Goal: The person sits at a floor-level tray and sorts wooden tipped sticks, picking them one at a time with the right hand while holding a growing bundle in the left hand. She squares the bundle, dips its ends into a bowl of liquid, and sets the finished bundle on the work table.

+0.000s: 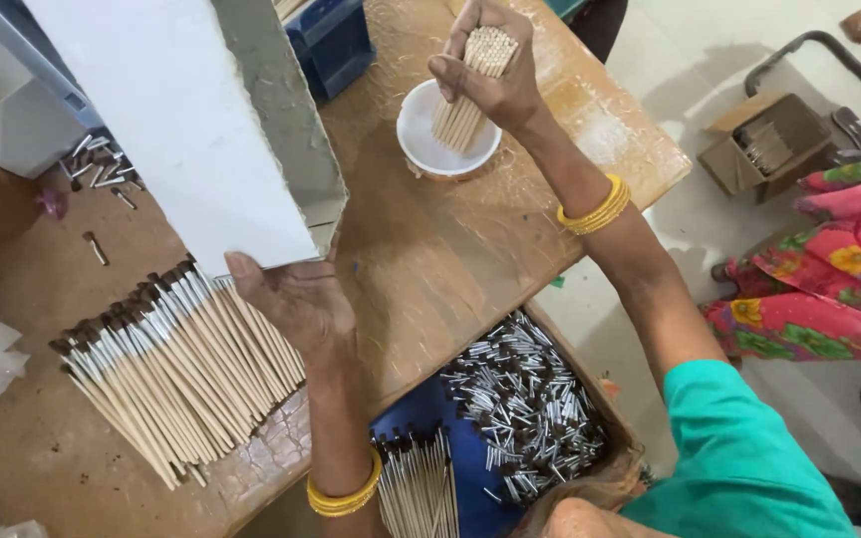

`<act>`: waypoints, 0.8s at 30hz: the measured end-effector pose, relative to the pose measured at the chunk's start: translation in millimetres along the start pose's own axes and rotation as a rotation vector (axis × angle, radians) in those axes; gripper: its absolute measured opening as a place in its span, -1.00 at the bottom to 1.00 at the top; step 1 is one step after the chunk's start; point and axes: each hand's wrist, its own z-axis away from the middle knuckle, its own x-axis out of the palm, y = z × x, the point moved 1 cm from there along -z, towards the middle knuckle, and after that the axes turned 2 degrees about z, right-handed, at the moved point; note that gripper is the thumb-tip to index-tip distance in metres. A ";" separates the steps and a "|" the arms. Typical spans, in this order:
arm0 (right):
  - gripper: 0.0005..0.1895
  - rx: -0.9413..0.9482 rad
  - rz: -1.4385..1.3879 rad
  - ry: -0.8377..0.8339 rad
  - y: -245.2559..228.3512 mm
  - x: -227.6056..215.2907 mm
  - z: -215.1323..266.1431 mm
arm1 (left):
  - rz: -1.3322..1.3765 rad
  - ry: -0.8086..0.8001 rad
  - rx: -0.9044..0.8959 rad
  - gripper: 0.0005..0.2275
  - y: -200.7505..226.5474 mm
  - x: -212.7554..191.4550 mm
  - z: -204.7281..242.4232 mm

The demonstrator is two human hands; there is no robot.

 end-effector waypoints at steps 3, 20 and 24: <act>-0.73 -0.008 0.024 -0.009 7.5 -0.5 0.0 | 0.022 0.032 0.015 -0.56 1.5 -4.6 0.3; -0.77 -0.009 0.043 -0.036 23.6 -0.4 3.9 | 0.037 -0.041 -0.046 -0.52 0.9 11.5 7.1; -0.76 0.014 0.070 -0.042 15.4 2.7 5.1 | 0.062 -0.039 -0.060 -0.47 -3.1 9.4 6.5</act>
